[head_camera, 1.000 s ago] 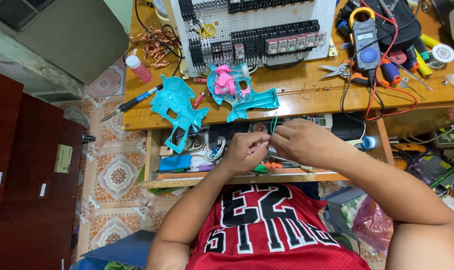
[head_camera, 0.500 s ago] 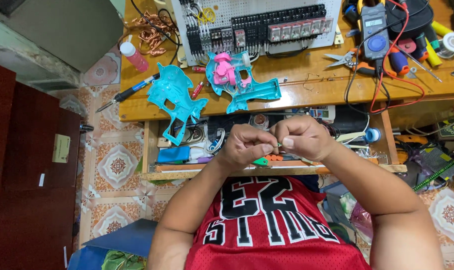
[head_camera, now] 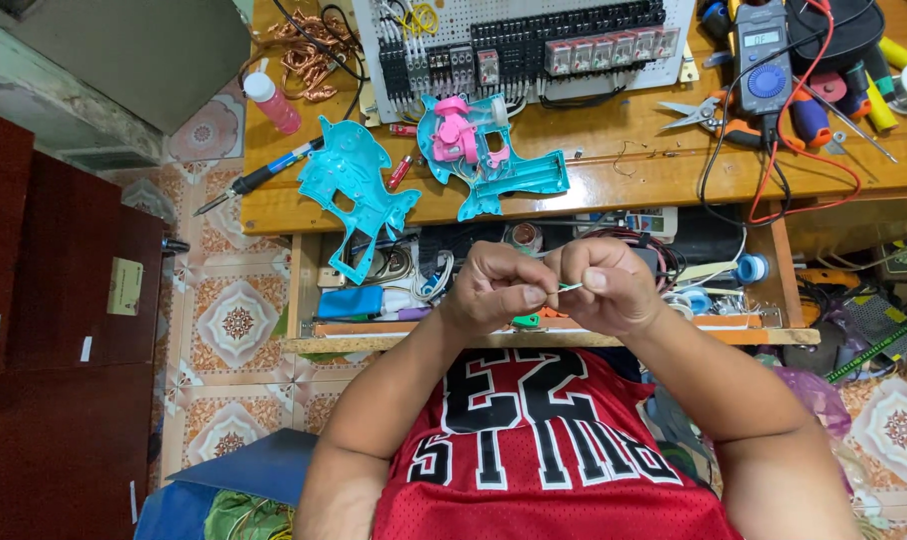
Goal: Repairing and testing electronic components of a plastic device using a multimeter and hand tools
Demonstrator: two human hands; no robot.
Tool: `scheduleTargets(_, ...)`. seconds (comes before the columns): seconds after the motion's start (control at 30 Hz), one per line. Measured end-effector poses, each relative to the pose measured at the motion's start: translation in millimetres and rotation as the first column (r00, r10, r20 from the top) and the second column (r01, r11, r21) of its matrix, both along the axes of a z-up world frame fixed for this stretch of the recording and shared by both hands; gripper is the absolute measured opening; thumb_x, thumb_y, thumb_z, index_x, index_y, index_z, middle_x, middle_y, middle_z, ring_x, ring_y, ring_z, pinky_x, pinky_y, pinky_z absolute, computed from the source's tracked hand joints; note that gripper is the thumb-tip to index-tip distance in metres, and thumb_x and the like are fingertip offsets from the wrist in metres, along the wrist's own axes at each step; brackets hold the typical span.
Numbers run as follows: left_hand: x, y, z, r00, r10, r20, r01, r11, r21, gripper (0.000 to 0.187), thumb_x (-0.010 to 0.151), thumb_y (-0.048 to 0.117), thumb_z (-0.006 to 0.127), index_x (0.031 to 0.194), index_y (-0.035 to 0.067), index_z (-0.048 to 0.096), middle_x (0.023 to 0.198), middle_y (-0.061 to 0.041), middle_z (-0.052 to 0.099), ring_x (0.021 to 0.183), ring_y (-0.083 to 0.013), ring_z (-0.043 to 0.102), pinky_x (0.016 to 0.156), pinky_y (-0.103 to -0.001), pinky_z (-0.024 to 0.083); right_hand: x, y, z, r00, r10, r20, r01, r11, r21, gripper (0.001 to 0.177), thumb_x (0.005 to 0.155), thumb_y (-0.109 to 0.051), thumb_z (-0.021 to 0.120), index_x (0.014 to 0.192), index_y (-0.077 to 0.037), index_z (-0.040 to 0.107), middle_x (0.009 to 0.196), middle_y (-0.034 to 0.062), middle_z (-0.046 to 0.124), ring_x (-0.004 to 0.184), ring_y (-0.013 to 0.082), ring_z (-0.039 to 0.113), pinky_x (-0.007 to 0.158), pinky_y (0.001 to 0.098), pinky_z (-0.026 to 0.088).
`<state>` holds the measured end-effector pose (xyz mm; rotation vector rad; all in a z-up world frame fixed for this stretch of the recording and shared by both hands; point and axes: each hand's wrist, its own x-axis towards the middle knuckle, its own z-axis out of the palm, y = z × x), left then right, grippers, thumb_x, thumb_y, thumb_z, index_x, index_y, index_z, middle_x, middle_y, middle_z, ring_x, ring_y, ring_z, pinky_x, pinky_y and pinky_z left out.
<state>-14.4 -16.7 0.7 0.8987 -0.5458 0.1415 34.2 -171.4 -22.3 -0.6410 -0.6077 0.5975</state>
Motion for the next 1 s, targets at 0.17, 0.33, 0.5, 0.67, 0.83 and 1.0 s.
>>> scheduleTargets(0.17, 7, -9, -30, 0.996, -0.084, 0.021, 0.086, 0.968, -0.236, 0.013, 0.082, -0.007, 0.066, 0.082, -0.019, 0.069, 0.043, 0.0, 0.033, 0.039, -0.0051, 0.029, 0.037, -0.022, 0.028, -2, -1, -7, 0.993, 0.055, -0.107, -0.039, 0.988, 0.147, 0.031, 0.091, -0.019, 0.062, 0.067, -0.006, 0.047, 0.059, 0.006, 0.038, 0.052, 0.0164, 0.04, 0.041, 0.0219, 0.028)
scheduleTargets(0.33, 11, -2, -35, 0.995, -0.088, 0.038, 0.095, 0.928, -0.36, 0.013, 0.083, -0.005, 0.064, 0.08, -0.018, 0.062, 0.045, -0.005, 0.037, 0.036, -0.0078, 0.031, 0.033, -0.025, 0.027, 1, 13, 20, 0.964, 0.205, -0.171, -0.144, 0.938, 0.315, 0.024, 0.097, -0.026, 0.055, 0.077, -0.017, 0.046, 0.062, -0.0027, 0.037, 0.054, 0.0099, 0.033, 0.049, 0.0244, 0.032)
scheduleTargets(0.5, 14, 8, -34, 1.0, 0.02, 0.007, -0.018, 0.972, -0.236, 0.016, 0.087, -0.001, 0.063, 0.085, -0.017, 0.065, 0.046, -0.002, 0.034, 0.041, -0.0067, 0.029, 0.039, -0.021, 0.026, 8, 16, 24, 0.999, -0.05, 0.019, 0.046, 0.983, 0.178, 0.019, 0.096, -0.016, 0.052, 0.078, -0.01, 0.053, 0.061, 0.0014, 0.045, 0.05, 0.0092, 0.04, 0.045, 0.0237, 0.037)
scheduleTargets(0.67, 1, 37, -22, 0.977, 0.211, 0.029, -0.212, 0.96, 0.185, 0.012, 0.086, 0.003, 0.07, 0.087, -0.008, 0.075, 0.045, 0.003, 0.036, 0.044, -0.0003, 0.032, 0.041, -0.017, 0.025, 18, 5, 25, 0.826, -0.252, 0.505, 0.429, 0.861, -0.273, 0.008, 0.093, -0.006, 0.067, 0.094, 0.002, 0.068, 0.081, 0.0168, 0.07, 0.068, 0.0187, 0.066, 0.06, 0.0299, 0.053)
scheduleTargets(0.83, -21, 51, 9, 0.944, 0.305, 0.123, -0.328, 0.845, 0.423, 0.009, 0.081, 0.009, 0.08, 0.087, 0.003, 0.079, 0.047, 0.002, 0.032, 0.046, -0.0065, 0.033, 0.043, -0.024, 0.032, 5, 21, 44, 0.814, -0.151, 0.561, 0.401, 0.845, -0.354, 0.01, 0.095, -0.006, 0.066, 0.101, -0.002, 0.073, 0.077, 0.0144, 0.07, 0.061, 0.0171, 0.062, 0.056, 0.0294, 0.053)
scheduleTargets(1.0, -39, 58, 45, 0.832, 0.498, 0.243, -0.54, 0.631, 0.557, 0.006, 0.084, 0.014, 0.083, 0.083, 0.011, 0.078, 0.046, -0.001, 0.029, 0.044, -0.0127, 0.037, 0.045, -0.029, 0.036, -8, 24, 21, 0.89, -0.108, 0.443, 0.312, 0.853, -0.419, 0.013, 0.092, -0.003, 0.07, 0.103, 0.001, 0.075, 0.063, 0.0088, 0.066, 0.052, 0.0095, 0.058, 0.048, 0.0251, 0.051)
